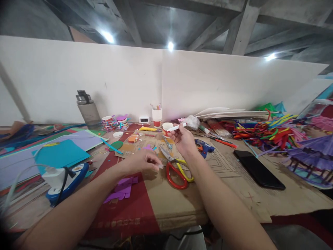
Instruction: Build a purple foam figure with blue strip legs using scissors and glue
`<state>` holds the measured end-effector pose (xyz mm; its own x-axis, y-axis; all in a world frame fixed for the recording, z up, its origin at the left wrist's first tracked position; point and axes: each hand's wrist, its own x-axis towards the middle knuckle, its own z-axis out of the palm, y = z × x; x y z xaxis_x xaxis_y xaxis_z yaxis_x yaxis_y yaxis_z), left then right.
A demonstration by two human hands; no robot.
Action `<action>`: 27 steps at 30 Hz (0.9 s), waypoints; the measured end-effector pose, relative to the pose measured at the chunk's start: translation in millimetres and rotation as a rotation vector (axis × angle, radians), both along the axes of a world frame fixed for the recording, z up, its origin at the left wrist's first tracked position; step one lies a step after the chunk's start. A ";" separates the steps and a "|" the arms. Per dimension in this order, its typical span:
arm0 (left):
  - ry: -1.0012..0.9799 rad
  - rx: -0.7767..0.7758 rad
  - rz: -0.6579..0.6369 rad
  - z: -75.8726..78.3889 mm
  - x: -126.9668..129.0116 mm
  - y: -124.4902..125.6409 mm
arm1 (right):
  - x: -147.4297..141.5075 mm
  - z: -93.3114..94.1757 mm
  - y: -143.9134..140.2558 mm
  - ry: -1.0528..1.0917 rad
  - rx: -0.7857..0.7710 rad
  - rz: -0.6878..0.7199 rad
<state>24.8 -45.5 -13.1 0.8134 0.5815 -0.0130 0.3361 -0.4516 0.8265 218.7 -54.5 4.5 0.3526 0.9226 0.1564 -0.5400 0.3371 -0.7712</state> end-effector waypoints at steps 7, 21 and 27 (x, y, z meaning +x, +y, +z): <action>0.263 0.182 -0.102 1.8 -4.6 -3.4 | -6.3 -0.1 -7.6 -0.007 -0.009 0.039; 0.517 0.486 0.657 24.1 -32.1 25.0 | -14.8 -12.1 -7.4 -0.048 -0.044 0.057; 0.461 0.376 0.639 9.7 -33.1 28.3 | -17.9 -13.3 -7.4 -0.089 -0.028 0.091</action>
